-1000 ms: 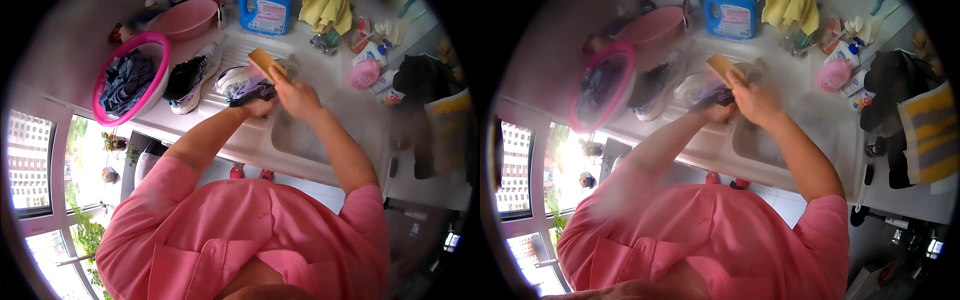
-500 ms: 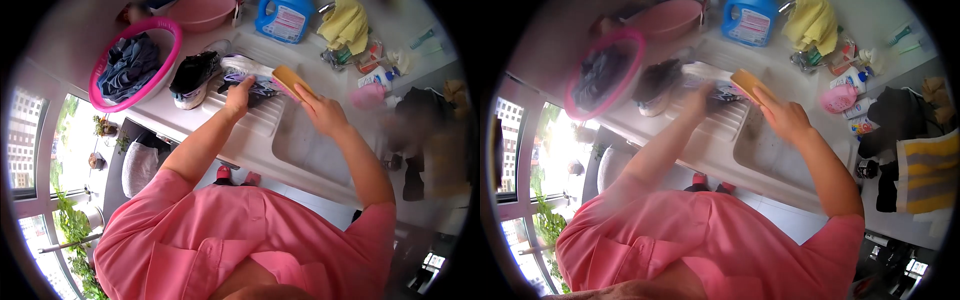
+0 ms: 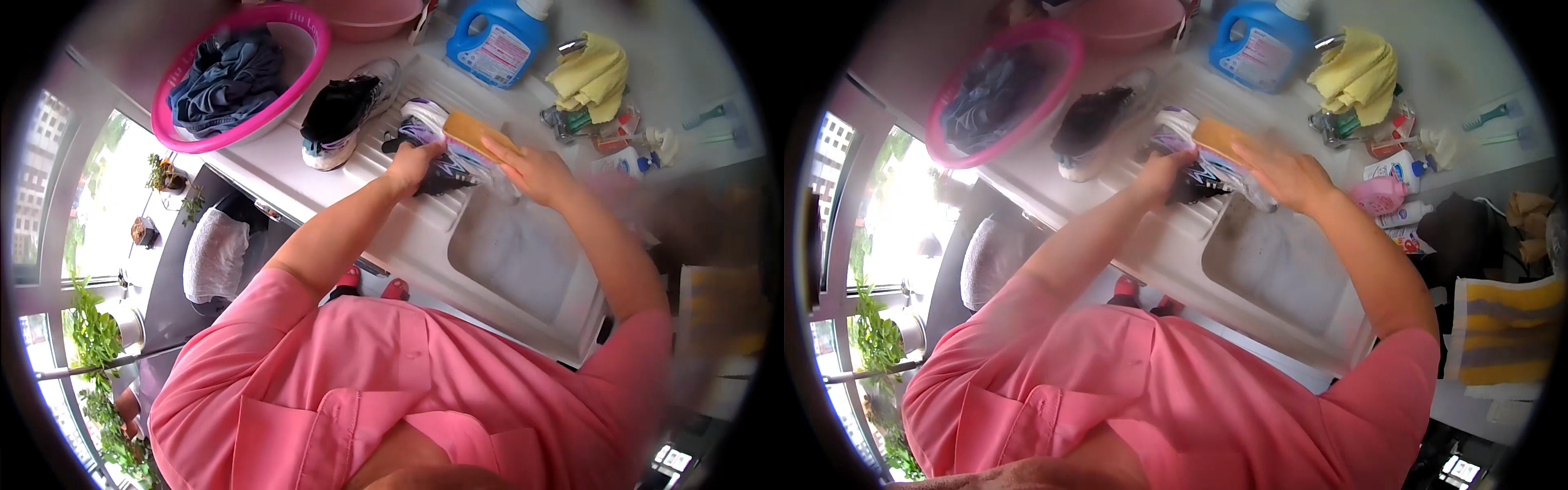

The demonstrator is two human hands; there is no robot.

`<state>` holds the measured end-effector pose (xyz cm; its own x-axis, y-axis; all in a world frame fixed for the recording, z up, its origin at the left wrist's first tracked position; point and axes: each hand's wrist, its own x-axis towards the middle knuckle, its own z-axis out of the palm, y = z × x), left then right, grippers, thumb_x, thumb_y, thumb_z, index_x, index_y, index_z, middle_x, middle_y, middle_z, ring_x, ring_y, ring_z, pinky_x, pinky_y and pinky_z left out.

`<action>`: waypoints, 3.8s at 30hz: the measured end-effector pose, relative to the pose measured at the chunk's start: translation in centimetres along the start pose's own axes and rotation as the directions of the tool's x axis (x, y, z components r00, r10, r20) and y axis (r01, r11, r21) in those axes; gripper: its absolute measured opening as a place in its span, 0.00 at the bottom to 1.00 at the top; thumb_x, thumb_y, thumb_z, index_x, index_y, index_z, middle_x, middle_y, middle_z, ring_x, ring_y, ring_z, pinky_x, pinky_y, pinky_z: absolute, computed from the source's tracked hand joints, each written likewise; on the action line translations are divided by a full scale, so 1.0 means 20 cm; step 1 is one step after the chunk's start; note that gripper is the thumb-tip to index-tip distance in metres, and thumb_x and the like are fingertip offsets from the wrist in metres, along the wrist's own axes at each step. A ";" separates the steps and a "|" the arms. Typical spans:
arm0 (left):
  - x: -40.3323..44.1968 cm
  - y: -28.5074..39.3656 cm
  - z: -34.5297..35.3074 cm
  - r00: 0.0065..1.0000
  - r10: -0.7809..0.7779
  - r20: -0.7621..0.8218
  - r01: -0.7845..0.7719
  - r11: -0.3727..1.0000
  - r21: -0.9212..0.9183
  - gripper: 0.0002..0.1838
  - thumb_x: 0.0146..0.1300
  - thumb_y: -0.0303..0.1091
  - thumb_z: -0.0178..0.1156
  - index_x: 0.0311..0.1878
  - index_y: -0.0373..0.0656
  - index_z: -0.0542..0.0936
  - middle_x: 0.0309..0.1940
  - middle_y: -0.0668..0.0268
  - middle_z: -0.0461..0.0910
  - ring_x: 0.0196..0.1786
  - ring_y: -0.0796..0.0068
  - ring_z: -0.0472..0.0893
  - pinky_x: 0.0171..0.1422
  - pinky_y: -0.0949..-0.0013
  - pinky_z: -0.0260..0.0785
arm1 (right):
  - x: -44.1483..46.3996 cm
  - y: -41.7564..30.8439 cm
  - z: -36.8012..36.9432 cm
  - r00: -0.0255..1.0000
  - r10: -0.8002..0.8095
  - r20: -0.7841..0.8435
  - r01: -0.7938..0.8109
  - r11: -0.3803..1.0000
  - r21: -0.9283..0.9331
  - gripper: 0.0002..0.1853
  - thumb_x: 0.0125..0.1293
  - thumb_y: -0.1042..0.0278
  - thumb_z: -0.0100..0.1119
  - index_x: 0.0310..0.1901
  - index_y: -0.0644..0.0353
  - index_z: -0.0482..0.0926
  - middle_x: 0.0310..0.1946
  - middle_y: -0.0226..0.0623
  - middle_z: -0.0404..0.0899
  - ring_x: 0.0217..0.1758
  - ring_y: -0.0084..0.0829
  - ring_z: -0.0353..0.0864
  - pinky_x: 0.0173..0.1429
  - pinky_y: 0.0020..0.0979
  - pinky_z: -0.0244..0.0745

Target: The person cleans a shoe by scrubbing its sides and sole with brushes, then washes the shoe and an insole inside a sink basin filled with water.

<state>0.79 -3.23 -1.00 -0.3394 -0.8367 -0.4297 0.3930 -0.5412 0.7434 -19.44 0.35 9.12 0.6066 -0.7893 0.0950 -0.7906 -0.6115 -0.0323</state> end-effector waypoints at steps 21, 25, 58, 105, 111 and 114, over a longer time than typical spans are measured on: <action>-0.02 0.21 0.17 0.907 0.349 0.235 -0.406 0.582 0.705 0.21 0.54 0.38 0.55 0.29 0.22 0.77 0.21 0.47 0.77 0.28 0.62 0.80 0.33 0.62 0.69 | 0.28 -0.31 -0.04 0.825 0.509 -0.245 -0.512 0.857 0.053 0.26 0.67 0.57 0.44 0.67 0.43 0.60 0.25 0.51 0.78 0.31 0.53 0.78 0.37 0.50 0.71; 0.09 0.30 0.32 0.712 0.408 0.572 -0.660 0.109 0.743 0.21 0.59 0.43 0.54 0.37 0.28 0.78 0.30 0.42 0.78 0.37 0.48 0.79 0.41 0.56 0.69 | 0.00 -0.44 -0.06 0.656 0.539 -0.528 -0.505 0.834 0.223 0.27 0.67 0.61 0.46 0.68 0.47 0.59 0.26 0.52 0.79 0.29 0.52 0.78 0.33 0.48 0.71; -0.01 -0.30 0.19 0.978 0.136 -0.160 -0.091 0.961 0.262 0.18 0.61 0.40 0.56 0.29 0.30 0.77 0.25 0.61 0.78 0.25 0.72 0.73 0.33 0.65 0.66 | -0.41 -0.43 0.13 0.767 0.639 -0.055 -0.623 0.763 0.173 0.28 0.65 0.62 0.47 0.67 0.50 0.57 0.30 0.55 0.78 0.29 0.55 0.78 0.32 0.49 0.73; -0.06 -0.15 0.05 0.956 0.293 -0.027 -0.208 0.738 0.642 0.28 0.64 0.48 0.50 0.26 0.25 0.76 0.22 0.40 0.76 0.32 0.43 0.79 0.40 0.54 0.69 | 0.80 0.16 -0.05 0.656 0.530 0.537 -0.617 0.786 -0.022 0.21 0.68 0.59 0.42 0.61 0.54 0.68 0.47 0.51 0.76 0.50 0.47 0.74 0.54 0.38 0.67; -0.05 -0.15 0.04 0.946 0.323 0.005 -0.250 0.723 0.644 0.28 0.64 0.48 0.50 0.24 0.25 0.76 0.20 0.42 0.76 0.27 0.48 0.80 0.35 0.54 0.71 | 0.57 0.03 -0.37 0.717 0.363 0.595 -0.295 0.931 -0.213 0.22 0.68 0.56 0.39 0.57 0.61 0.69 0.52 0.55 0.73 0.51 0.53 0.75 0.53 0.43 0.70; -0.05 -0.15 0.05 0.956 0.292 0.004 -0.223 0.723 0.653 0.28 0.64 0.48 0.50 0.24 0.25 0.76 0.21 0.41 0.76 0.28 0.47 0.80 0.36 0.53 0.71 | 0.63 0.16 -0.17 0.794 0.352 0.495 -0.373 0.926 -0.059 0.24 0.69 0.55 0.39 0.64 0.51 0.65 0.46 0.54 0.77 0.48 0.47 0.76 0.53 0.38 0.68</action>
<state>-0.88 -0.69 -2.38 -0.2131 -0.9579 -0.1922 -0.1984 -0.1502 0.9686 -14.58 -11.33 13.50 0.2447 -0.8697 -0.4286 -0.9634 -0.2680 -0.0064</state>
